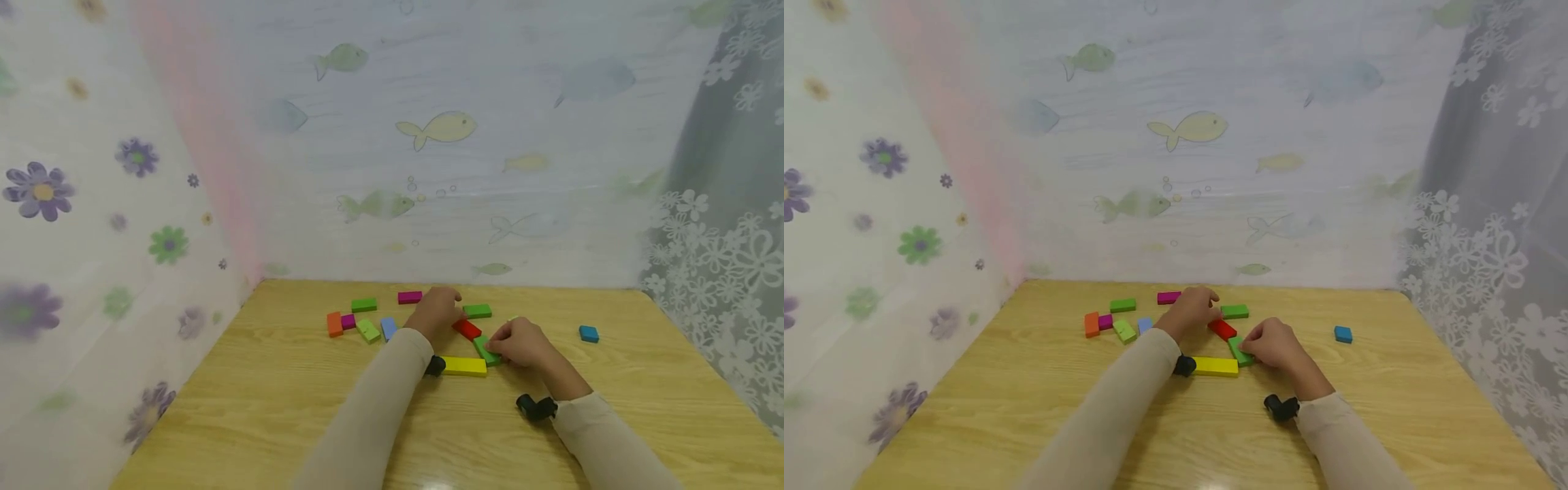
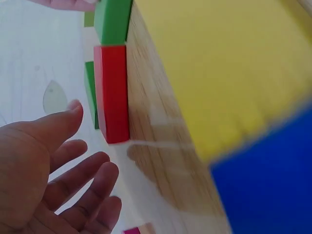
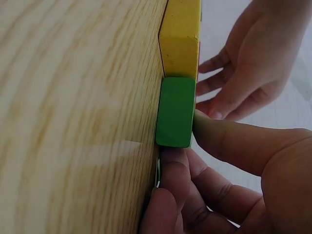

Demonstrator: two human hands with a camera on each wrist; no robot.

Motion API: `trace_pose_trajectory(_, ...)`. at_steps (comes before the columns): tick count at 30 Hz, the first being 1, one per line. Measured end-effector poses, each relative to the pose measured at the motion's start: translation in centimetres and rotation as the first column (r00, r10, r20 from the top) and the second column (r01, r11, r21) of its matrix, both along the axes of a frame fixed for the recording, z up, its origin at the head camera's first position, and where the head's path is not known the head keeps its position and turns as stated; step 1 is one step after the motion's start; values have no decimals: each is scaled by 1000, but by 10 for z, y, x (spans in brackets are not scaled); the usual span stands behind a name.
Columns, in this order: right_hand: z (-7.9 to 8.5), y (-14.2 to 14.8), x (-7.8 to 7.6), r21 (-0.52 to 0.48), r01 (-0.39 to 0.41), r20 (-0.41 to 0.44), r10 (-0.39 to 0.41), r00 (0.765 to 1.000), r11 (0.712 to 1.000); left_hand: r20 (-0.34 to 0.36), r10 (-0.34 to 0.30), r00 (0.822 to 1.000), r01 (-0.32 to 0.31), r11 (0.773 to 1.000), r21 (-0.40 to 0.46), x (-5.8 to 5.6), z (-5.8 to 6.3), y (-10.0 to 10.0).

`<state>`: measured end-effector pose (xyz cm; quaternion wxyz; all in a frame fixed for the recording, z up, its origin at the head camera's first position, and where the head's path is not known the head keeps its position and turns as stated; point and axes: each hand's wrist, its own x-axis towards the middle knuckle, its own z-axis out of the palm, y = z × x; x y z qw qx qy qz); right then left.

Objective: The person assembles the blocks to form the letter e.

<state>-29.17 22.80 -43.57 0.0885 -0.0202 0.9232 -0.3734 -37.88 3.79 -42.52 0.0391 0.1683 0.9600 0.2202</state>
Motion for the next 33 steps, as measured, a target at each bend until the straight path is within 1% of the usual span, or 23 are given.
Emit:
trace_pose_trajectory(3, 2, 1, -1, -5, 3, -9, -3, 1000, 1000, -12, -2, 1000, 2, 999, -46, -3, 3, 13)
trace_pose_trajectory(6, 2, 0, -3, -7, -6, -11, 6, 1000, 1000, -25, -11, 1000, 9, 996, -92, -2, 6, 23)
trace_pose_trajectory(8, 2, 0, -4, -6, -17, -14, 17, 1000, 1000, -34, -6, 999, 2, 994, -111, -1, 6, 28)
trace_pose_trajectory(12, 0, -2, -5, 4, -21, -11, 21, 1000, 1000, -65, 31, 997, -40, 990, -134, 3, 2, 35)
trace_pose_trajectory(16, -1, -3, -6, 12, -14, -10, 14, 1000, 1000, -103, 76, 992, -91, 984, -152, 6, -1, 39)
trace_pose_trajectory(19, -2, -3, -7, 14, -10, -12, 10, 1000, 1000, -122, 86, 989, -104, 982, -156, 6, 0, 41)
trace_pose_trajectory(25, -4, -2, -8, 13, -3, -10, 4, 1000, 1000, -122, 50, 991, -68, 987, -147, 1, 1, 44)
trace_pose_trajectory(28, -3, -1, -7, 12, 1, -2, -1, 1000, 1000, -151, 24, 988, -49, 985, -167, -4, 2, 43)
trace_pose_trajectory(33, -1, -1, -5, 12, 7, 8, -7, 1000, 1000, -182, -12, 983, -25, 979, -200, -8, 8, 37)
